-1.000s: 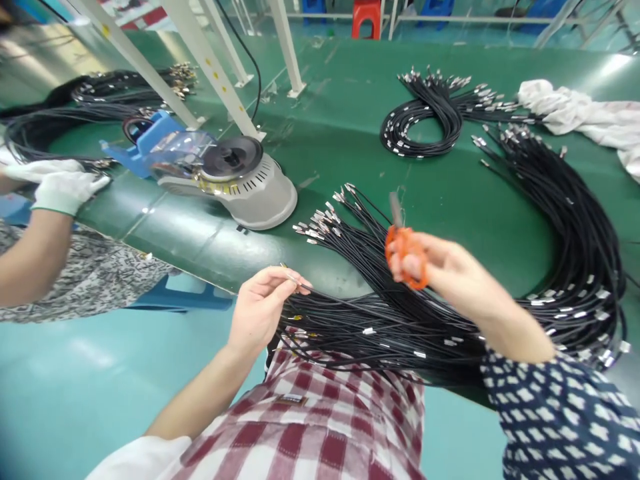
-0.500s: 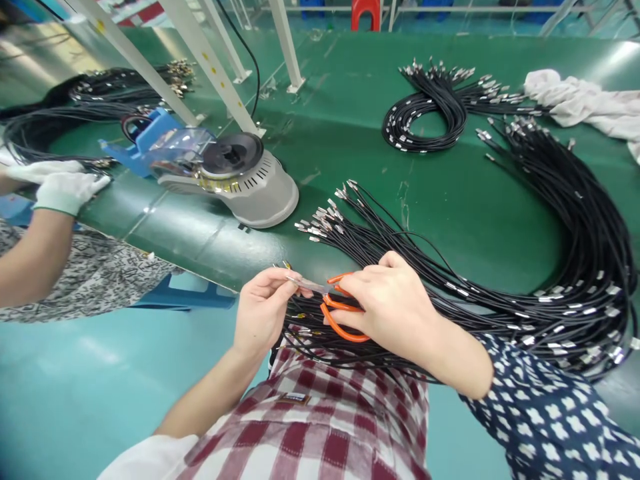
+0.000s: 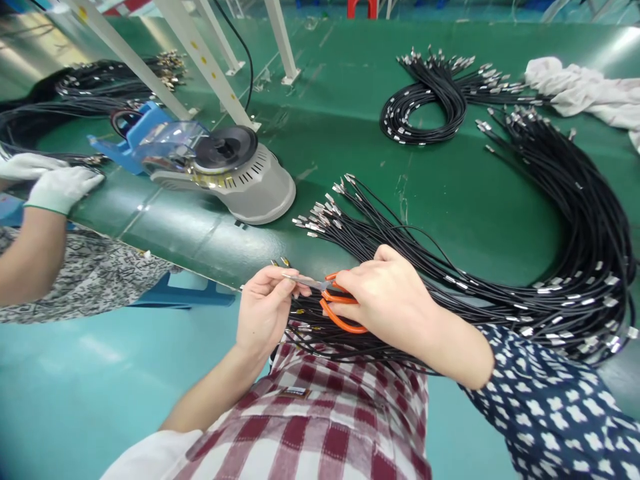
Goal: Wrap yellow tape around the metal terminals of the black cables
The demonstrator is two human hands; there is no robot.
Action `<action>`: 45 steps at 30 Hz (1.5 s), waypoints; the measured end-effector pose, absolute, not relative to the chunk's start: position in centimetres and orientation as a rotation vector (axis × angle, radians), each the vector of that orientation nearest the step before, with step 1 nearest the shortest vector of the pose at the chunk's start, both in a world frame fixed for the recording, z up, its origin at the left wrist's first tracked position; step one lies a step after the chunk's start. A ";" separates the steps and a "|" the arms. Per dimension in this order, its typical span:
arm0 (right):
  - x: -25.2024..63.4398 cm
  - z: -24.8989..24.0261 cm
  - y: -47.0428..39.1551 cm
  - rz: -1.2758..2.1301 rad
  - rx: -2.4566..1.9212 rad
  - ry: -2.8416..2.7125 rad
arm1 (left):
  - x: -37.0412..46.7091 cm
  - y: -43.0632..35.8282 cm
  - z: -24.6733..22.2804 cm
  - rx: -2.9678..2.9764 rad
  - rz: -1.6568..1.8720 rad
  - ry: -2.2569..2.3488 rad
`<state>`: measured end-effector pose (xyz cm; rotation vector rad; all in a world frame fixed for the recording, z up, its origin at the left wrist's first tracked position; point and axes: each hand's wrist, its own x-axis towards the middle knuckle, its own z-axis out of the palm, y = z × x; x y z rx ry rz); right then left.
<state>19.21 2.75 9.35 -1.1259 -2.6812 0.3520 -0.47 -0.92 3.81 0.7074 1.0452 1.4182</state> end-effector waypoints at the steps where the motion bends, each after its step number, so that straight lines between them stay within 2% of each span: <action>1: 19.2 9.5 2.8 0.353 -1.122 -2.682 | -0.4 -0.9 3.8 0.703 1.419 1.035; 24: 19.2 10.2 3.0 0.388 -1.132 -2.692 | -0.4 -1.3 4.5 0.739 1.398 1.083; 38: 19.6 9.8 3.7 0.706 -1.157 -2.700 | -0.5 -1.2 4.2 0.691 1.406 1.031; 45: 19.8 9.2 4.4 1.090 -1.228 -2.630 | -0.5 -1.1 3.8 0.678 1.409 1.013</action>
